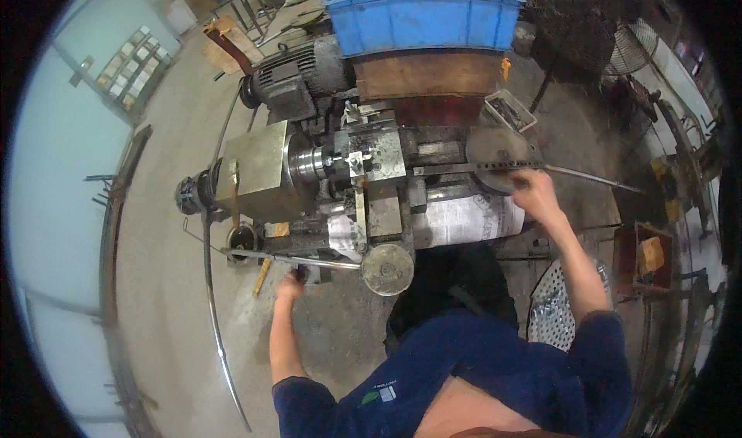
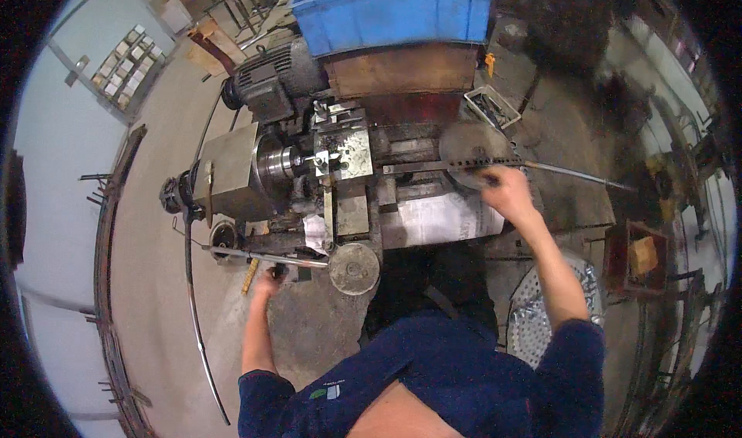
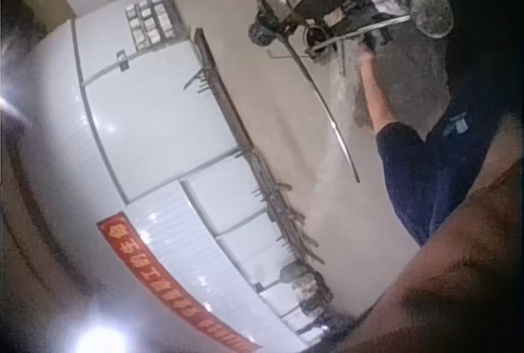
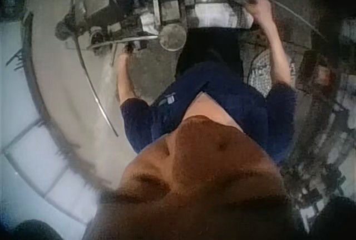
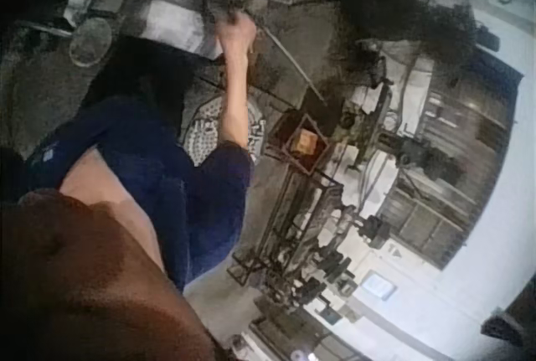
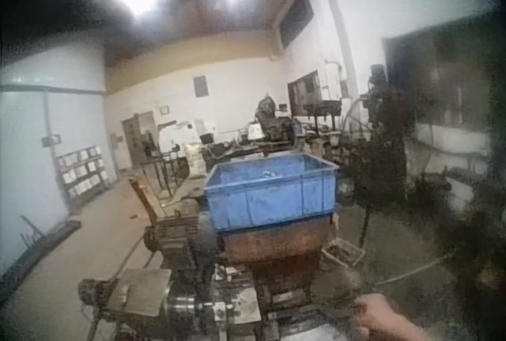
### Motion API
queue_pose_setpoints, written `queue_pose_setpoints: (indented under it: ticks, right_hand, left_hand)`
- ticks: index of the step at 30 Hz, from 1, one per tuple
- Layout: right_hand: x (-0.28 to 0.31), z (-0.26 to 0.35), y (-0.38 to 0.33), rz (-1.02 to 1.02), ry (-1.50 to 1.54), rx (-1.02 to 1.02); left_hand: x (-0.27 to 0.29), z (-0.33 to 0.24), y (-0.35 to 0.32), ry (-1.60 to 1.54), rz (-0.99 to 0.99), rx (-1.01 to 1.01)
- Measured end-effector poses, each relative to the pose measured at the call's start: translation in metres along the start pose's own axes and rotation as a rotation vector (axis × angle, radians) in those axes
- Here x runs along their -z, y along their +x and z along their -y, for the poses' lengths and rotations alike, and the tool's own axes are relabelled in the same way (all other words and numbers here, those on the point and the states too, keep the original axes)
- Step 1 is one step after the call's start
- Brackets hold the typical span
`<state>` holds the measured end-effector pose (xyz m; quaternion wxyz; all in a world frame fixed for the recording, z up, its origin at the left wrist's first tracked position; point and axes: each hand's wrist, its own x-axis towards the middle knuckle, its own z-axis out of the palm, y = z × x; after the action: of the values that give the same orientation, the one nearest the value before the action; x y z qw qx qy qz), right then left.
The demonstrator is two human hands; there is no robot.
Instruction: The person repeatedly picks small metal parts from a perforated tray, places them into a metal press machine, and uses two long metal rods to operate the press. The person then removes the processed parts and returns them to the tray.
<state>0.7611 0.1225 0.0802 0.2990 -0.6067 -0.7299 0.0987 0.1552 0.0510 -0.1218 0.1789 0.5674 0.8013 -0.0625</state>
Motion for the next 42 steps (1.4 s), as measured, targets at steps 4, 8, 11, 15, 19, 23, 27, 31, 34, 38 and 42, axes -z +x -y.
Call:
queue_pose_setpoints:
  ticks: [4,8,11,15,19,23,27,31,34,38,42]
  right_hand:
    - [-0.032,0.112,0.081,0.108,0.170,0.365]
    - [-0.109,0.203,0.132,0.181,0.073,0.630]
    - [-0.154,0.245,0.151,0.408,-0.276,0.569]
    - [-0.172,0.258,0.151,0.488,-0.299,0.563]
    - [-0.168,0.254,0.152,0.517,-0.293,0.558]
    - [-0.169,0.258,0.147,0.508,-0.295,0.551]
    - [-0.169,0.252,0.151,0.472,-0.328,0.569]
    - [-0.134,0.240,0.153,0.326,-0.396,0.617]
    - [-0.064,0.227,0.168,0.145,-0.296,0.745]
    - [0.021,0.198,0.236,-0.284,-0.306,0.767]
    - [0.083,0.194,0.250,-0.449,-0.277,0.486]
  left_hand:
    - [0.060,0.049,-0.025,-0.388,-0.157,0.079]
    - [0.159,0.083,-0.096,-0.330,-0.643,0.131]
    - [0.191,0.107,-0.153,-0.211,-0.736,0.312]
    - [0.086,0.177,-0.180,-0.363,-0.578,0.757]
    - [0.092,0.118,-0.193,-0.429,-0.560,0.752]
    - [0.077,0.054,-0.211,-0.410,-0.585,0.838]
    - [0.095,0.021,-0.217,-0.322,-0.538,0.691]
    - [0.104,0.047,-0.206,-0.370,-0.337,0.454]
    - [0.119,0.054,-0.199,-0.617,-0.303,0.329]
    - [0.130,0.047,-0.151,-1.025,-0.228,0.285]
    - [0.111,0.078,-0.117,-0.960,-0.323,0.083]
